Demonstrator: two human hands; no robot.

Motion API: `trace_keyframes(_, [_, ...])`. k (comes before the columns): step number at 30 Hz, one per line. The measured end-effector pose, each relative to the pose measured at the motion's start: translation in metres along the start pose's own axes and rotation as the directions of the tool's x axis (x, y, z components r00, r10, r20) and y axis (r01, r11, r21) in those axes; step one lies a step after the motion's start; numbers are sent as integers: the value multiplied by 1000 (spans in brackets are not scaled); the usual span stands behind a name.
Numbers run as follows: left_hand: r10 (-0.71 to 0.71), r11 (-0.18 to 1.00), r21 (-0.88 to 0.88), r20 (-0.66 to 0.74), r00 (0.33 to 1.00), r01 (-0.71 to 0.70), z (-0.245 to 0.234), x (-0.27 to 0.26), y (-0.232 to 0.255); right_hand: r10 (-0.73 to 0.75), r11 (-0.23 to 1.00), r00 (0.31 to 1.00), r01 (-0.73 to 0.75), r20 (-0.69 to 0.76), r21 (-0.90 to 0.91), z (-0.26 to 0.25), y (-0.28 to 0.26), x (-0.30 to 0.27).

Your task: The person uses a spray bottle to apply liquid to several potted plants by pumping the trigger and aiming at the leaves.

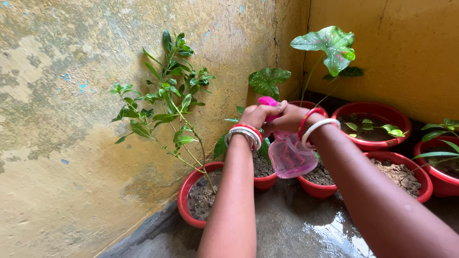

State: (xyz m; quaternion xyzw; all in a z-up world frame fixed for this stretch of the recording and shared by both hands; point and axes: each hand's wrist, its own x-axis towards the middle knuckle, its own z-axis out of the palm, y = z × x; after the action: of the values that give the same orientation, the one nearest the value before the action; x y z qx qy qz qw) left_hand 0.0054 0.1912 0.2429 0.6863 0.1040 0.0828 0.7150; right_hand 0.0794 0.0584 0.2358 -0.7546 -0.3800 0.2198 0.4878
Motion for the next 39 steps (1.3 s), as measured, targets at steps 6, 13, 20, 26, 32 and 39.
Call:
trace_keyframes(6, [-4,996,-94,-104,995,-6,-4,11,-23,43,999,993,-45,-111,-19,16,30,28])
trace_keyframes(13, [65,989,-123,-138,988,-82,-10,13,-28,-18,997,995,25,-99,70,23,40,40])
trace_keyframes(20, [72,995,77,-238,969,-55,-10,24,-64,-58,989,981,81,-187,121,48,75,39])
trace_keyframes(26, [67,997,45,-179,982,-60,-10,20,-112,71,981,973,-28,-220,193,68,105,24])
trace_keyframes(32, [-73,945,-324,-94,993,39,-5,8,-138,33,999,956,-32,-290,8,87,100,10])
trace_keyframes(39, [-64,901,-423,90,994,96,-13,1,-144,-73,997,947,60,-311,-52,92,113,16])
